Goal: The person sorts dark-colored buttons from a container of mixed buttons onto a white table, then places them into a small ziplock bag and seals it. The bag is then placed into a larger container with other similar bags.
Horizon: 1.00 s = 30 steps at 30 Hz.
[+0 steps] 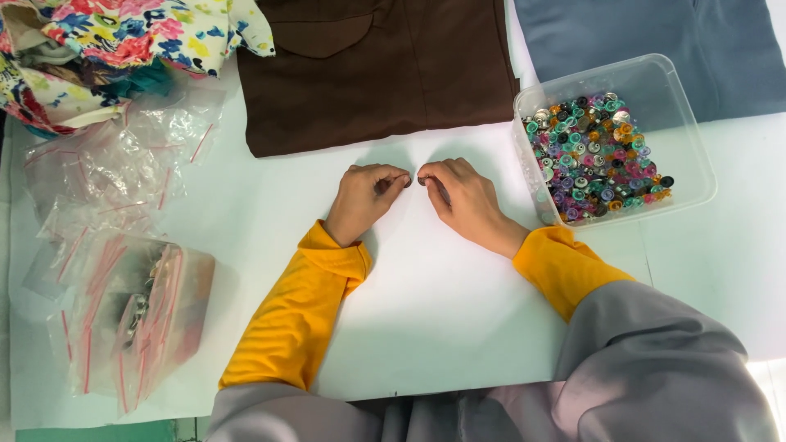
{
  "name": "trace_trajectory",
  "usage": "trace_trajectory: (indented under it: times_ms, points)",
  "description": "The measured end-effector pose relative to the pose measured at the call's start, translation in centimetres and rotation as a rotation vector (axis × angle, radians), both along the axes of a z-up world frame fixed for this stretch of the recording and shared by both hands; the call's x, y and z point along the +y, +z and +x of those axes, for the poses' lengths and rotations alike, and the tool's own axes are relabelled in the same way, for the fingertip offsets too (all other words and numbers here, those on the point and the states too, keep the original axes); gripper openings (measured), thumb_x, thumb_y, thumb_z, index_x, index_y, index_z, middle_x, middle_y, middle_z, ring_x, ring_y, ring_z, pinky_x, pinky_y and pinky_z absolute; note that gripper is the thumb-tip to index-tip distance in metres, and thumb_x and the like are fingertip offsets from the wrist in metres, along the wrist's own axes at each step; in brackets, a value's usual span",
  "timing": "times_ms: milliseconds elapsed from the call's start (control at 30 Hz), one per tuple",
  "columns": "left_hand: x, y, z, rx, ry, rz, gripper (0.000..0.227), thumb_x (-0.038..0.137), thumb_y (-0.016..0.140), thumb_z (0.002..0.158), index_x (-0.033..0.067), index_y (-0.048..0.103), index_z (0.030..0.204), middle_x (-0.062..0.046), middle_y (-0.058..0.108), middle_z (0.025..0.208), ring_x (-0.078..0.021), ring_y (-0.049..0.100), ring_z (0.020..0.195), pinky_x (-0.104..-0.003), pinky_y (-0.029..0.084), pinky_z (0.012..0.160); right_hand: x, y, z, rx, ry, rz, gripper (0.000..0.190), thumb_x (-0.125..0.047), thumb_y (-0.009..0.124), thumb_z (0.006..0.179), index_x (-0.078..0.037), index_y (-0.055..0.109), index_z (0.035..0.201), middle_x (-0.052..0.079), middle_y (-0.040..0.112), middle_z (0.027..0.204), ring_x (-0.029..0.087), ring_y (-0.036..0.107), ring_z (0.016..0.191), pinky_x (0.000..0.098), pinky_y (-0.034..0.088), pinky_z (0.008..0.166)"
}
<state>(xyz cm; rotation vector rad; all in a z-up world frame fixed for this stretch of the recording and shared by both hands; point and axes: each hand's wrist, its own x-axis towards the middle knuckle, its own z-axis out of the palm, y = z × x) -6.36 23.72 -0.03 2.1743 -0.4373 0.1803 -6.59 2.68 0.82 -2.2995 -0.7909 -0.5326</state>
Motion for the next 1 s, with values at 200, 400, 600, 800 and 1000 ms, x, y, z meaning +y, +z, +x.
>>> trace_trajectory:
  times_ms: [200,400,600,800,1000]
  points:
    - [0.0,0.2,-0.4,-0.06,0.027,0.046,0.005,0.014,0.073,0.096,0.0115,0.077,0.095,0.0,0.069,0.068,-0.0166,0.067,0.062,-0.03,0.049,0.08,-0.2,0.4,-0.3,0.031,-0.023,-0.042,0.01,-0.011,0.063,0.098,-0.013,0.068,0.106,0.0,0.064,0.086,0.016,0.066,0.079,0.0259,0.061,0.063]
    - [-0.1,-0.3,-0.5,-0.134,0.038,0.021,0.023,0.021,0.082,0.087,0.008,0.074,0.105,-0.002,0.064,0.074,-0.017,0.064,0.064,-0.033,0.048,0.079,-0.2,0.8,-0.4,0.044,-0.015,-0.007,0.017,-0.015,0.071,0.094,-0.012,0.068,0.11,0.003,0.065,0.093,0.02,0.068,0.081,0.0285,0.061,0.063]
    - [0.0,0.3,-0.7,-0.159,-0.01,0.061,0.035,0.016,0.084,0.08,0.008,0.072,0.112,-0.004,0.064,0.088,-0.0186,0.063,0.065,-0.035,0.046,0.079,-0.5,0.5,-0.2,0.081,0.006,-0.027,0.023,-0.014,0.074,0.092,-0.011,0.067,0.113,0.005,0.067,0.098,0.018,0.068,0.082,0.0261,0.061,0.065]
    - [0.4,-0.5,-0.5,-0.162,-0.051,0.065,0.027,0.01,0.081,0.081,0.0113,0.073,0.106,0.0,0.064,0.086,-0.0173,0.063,0.065,-0.033,0.045,0.079,-0.6,0.0,-0.1,0.073,-0.002,-0.026,0.022,-0.014,0.075,0.092,-0.01,0.068,0.112,0.005,0.068,0.098,0.018,0.069,0.081,0.0248,0.061,0.064]
    - [0.5,-1.0,-0.2,-0.17,-0.042,0.103,0.032,0.013,0.081,0.079,0.0127,0.071,0.109,0.001,0.063,0.085,-0.0162,0.062,0.064,-0.033,0.045,0.079,-0.7,-0.5,-0.1,0.08,-0.013,-0.03,0.025,-0.016,0.077,0.09,-0.013,0.067,0.113,0.003,0.068,0.101,0.015,0.067,0.077,0.0249,0.061,0.063]
